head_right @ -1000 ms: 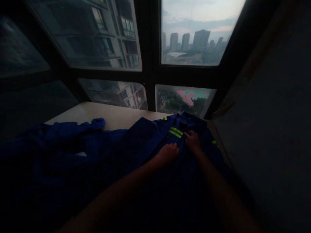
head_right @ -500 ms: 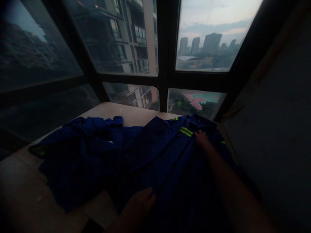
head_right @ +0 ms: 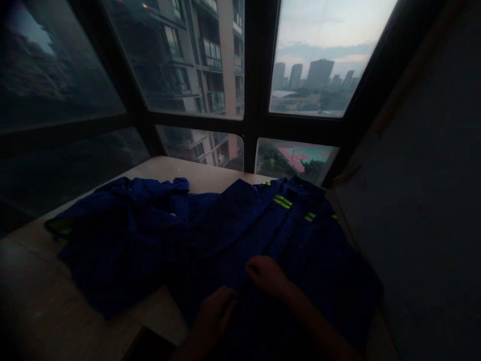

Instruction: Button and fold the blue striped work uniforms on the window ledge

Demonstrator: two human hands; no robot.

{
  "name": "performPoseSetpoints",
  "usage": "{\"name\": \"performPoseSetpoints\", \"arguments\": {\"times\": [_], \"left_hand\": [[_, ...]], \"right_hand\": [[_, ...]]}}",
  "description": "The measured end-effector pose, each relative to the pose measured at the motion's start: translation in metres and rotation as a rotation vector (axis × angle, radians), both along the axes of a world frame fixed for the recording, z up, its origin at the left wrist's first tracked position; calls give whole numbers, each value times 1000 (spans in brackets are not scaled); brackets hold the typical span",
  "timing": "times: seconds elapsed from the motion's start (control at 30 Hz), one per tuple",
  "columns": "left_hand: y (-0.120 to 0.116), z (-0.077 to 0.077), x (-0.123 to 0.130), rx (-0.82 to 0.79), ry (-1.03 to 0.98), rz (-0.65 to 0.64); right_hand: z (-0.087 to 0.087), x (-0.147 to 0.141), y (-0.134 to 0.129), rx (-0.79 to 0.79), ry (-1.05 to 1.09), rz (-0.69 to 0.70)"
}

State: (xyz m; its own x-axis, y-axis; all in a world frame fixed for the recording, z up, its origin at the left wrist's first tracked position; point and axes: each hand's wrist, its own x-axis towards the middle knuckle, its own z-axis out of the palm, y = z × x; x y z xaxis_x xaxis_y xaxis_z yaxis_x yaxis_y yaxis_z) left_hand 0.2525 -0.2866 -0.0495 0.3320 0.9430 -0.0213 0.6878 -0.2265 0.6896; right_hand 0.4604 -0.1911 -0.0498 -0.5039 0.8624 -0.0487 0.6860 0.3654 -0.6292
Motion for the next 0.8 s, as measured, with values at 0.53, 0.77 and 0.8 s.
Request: {"name": "performPoseSetpoints", "arguments": {"times": [0.53, 0.77, 0.8], "left_hand": [[1, 3, 19, -158, -102, 221], [-44, 20, -16, -206, 28, 227], [-53, 22, -24, -226, 39, 233]], "right_hand": [[6, -44, -54, 1, -313, -413], [-6, -41, -52, 49, -282, -477], [-7, -41, -52, 56, -284, -487]]}}
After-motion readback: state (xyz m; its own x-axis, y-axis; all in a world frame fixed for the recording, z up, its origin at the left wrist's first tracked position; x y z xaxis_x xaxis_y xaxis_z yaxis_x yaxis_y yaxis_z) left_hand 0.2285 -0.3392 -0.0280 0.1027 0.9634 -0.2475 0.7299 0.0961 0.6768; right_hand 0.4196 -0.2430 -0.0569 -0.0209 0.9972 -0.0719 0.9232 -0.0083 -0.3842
